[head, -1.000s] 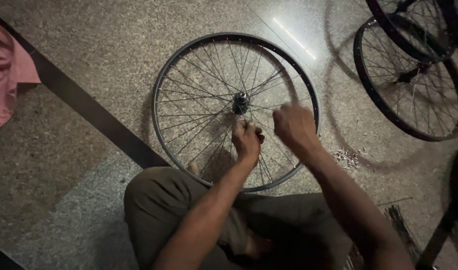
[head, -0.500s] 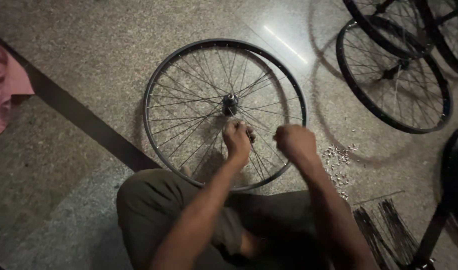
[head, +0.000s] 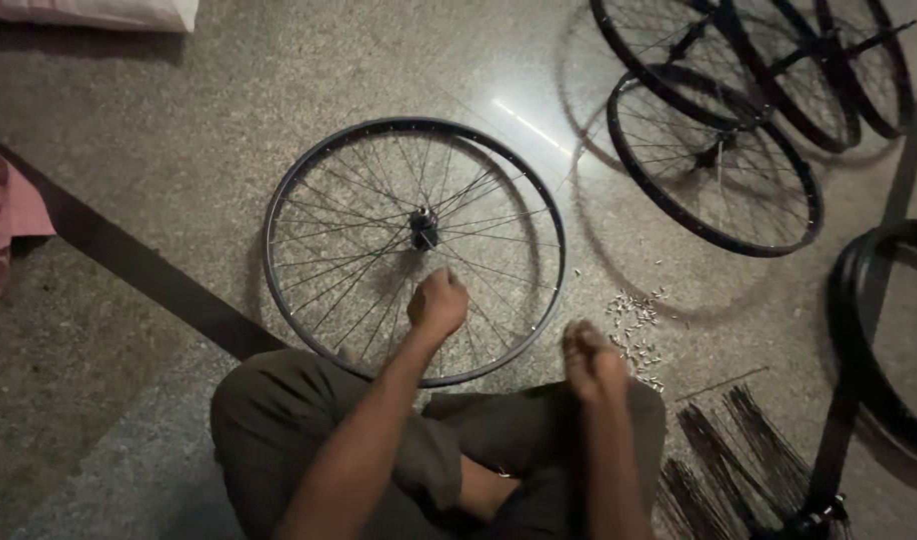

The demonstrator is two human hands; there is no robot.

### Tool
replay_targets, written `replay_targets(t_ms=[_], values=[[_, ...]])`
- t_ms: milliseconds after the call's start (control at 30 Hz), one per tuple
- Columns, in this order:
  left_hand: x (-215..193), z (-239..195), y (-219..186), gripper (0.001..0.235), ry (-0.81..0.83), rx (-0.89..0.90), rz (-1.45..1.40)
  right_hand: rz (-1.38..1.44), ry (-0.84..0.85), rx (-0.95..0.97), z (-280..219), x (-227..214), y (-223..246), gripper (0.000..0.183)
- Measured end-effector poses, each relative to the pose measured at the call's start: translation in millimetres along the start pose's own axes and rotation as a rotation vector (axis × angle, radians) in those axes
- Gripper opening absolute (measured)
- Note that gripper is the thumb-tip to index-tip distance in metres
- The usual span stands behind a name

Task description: The person sits on the floor and installs spokes into a bicycle wheel rim, securing them with small metal nipples. They rotate the wheel to access different sections and continue the process of lacing the spokes.

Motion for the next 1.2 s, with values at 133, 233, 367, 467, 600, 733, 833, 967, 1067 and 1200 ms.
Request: replay_targets(t_ms=[133,233,367,467,600,733,833,967,1067,1200], values=[[15.6,-21.9,20.8,0.041,0.165,0.056,0.106,-0.152,0.009,0.064,25.4,-39.2,-37.1,0.021],[35.4,-40.1,38.7,0.045,0.276,0.106,0.162,-0.135,0.178,0.083,39.8,-37.6,-52.5,0.017],[41.6,-46.0,56.6,0.046,0.525,0.151,0.284,-0.149,0.106,0.060,35.8,-22.6,-54.2,0.021],[30.0,-48.9,54.6,0.037,0.907,0.120,-0.072,-0.187,0.014,-0.037,13.7,-6.3,-47.0,0.026],[8.9,-54.9,32.0,0.025,0.723,-0.059,-0.352,-0.193,0.030,-0.118,-17.3,27.2,-34.3,0.029],[10.4,-68.8,13.6,0.020,0.669,-0.049,-0.479,-0.201,0.142,-0.074,-49.1,38.0,-40.4,0.027],[9.4,-66.6,1.8,0.016,0.684,-0.049,-0.612,-0.396,0.072,-0.104,-65.8,31.8,-58.8,0.026],[4.6,-61.6,-11.0,0.016,0.766,-0.075,-0.756,-0.605,-0.019,-0.127,-67.3,20.1,-81.1,0.024],[3.4,-60.1,-19.1,0.017,0.734,-0.042,-0.726,-0.697,0.027,-0.154,-63.2,15.0,-91.8,0.022],[0.0,-63.1,-24.6,0.014,0.701,-0.025,-0.704,-0.744,0.082,-0.263,-64.7,20.8,-100.9,0.019]])
Point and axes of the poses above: each hand's wrist, its own z-axis towards the middle knuckle, its own x-axis out of the palm, y = z × x, the point moved 1 cm from there along z, towards the middle knuckle, and after that the axes turned 5 degrees about y, right-handed, at the moved point
